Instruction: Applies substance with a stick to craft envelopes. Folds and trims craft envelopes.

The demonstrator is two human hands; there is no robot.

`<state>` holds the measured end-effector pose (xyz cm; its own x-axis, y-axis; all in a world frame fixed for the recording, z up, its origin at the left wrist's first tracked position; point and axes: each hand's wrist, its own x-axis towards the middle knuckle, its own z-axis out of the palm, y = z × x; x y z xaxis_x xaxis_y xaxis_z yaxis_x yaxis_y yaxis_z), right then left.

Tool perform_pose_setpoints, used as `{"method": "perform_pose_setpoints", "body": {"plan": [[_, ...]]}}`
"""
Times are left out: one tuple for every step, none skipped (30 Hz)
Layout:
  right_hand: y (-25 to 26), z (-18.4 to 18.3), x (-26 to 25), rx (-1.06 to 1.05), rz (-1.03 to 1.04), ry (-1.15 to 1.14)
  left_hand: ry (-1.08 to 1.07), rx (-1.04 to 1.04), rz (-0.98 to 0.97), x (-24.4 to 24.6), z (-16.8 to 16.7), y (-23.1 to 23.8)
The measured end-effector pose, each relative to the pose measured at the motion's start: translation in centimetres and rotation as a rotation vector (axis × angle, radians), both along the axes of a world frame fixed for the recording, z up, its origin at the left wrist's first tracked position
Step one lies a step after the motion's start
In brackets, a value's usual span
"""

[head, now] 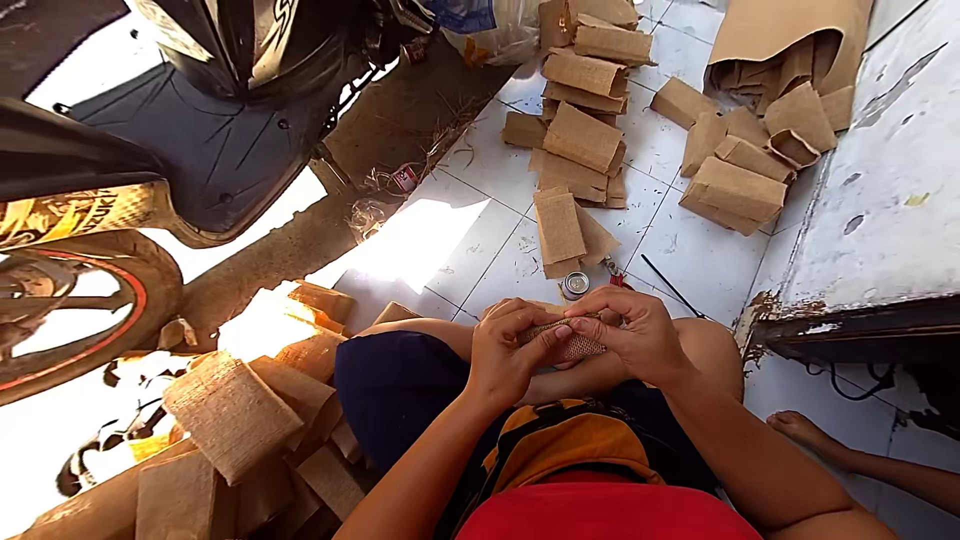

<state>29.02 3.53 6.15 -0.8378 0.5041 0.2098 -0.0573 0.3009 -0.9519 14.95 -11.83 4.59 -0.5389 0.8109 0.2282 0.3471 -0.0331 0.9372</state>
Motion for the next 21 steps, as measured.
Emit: {"method": "perform_pose_setpoints", "body": {"plan": [[0.5, 0.2, 0.2, -0.068, 0.059, -0.025, -0.07, -0.022, -0.03, -0.3, 0.2, 0.0], [1.3, 0.3, 0.4, -0.17, 0.162, -0.037, -0.154, -0.051, -0.066, -0.8, 0.4, 0.0], [2.3, 0.4, 0.7, -0.271, 0.299, -0.027, -0.245, -0.081, -0.1, -1.3, 0.8, -0.1], [3.2, 0.4, 0.8, -0.326, 0.426, -0.006, -0.321, -0.111, -0.132, -1.8, 1.1, -0.2], [3.7, 0.3, 0.8, -0.331, 0.506, 0.014, -0.372, -0.135, -0.16, -2.1, 1.4, -0.2], [4.0, 0.2, 0.7, -0.302, 0.553, 0.03, -0.402, -0.149, -0.187, -2.4, 1.6, -0.1], [4.0, 0.2, 0.5, -0.255, 0.571, 0.042, -0.419, -0.154, -0.211, -2.5, 1.8, 0.0], [4.0, 0.3, 0.4, -0.221, 0.576, 0.055, -0.427, -0.154, -0.23, -2.6, 2.0, 0.1], [3.9, 0.4, 0.2, -0.209, 0.578, 0.07, -0.427, -0.15, -0.243, -2.7, 2.3, 0.2], [3.8, 0.6, 0.1, -0.204, 0.577, 0.084, -0.421, -0.15, -0.251, -2.8, 2.6, 0.3], [3.7, 0.8, 0.1, -0.201, 0.564, 0.096, -0.419, -0.15, -0.256, -2.9, 2.8, 0.3], [3.6, 0.9, 0.0, -0.202, 0.546, 0.112, -0.429, -0.148, -0.261, -2.9, 3.0, 0.4], [3.4, 0.9, 0.0, -0.204, 0.524, 0.132, -0.445, -0.143, -0.266, -2.9, 3.2, 0.5], [3.2, 0.9, -0.1, -0.21, 0.503, 0.15, -0.467, -0.136, -0.267, -2.9, 3.2, 0.5], [3.2, 0.8, -0.1, -0.215, 0.488, 0.158, -0.49, -0.135, -0.267, -3.0, 3.2, 0.6], [3.2, 0.7, 0.0, -0.233, 0.486, 0.152, -0.512, -0.145, -0.264, -3.1, 3.1, 0.7], [3.4, 0.6, 0.1, -0.264, 0.488, 0.131, -0.534, -0.16, -0.259, -3.2, 3.0, 0.8], [3.6, 0.5, 0.2, -0.29, 0.489, 0.094, -0.553, -0.175, -0.249, -3.3, 2.9, 0.9], [3.7, 0.5, 0.3, -0.287, 0.484, 0.039, -0.56, -0.196, -0.237, -3.3, 2.7, 1.0], [3.8, 0.5, 0.2, -0.233, 0.472, -0.02, -0.555, -0.216, -0.222, -3.4, 2.6, 1.1], [3.5, 0.5, 0.0, -0.155, 0.426, -0.059, -0.548, -0.232, -0.201, -3.4, 2.4, 1.3]]}}
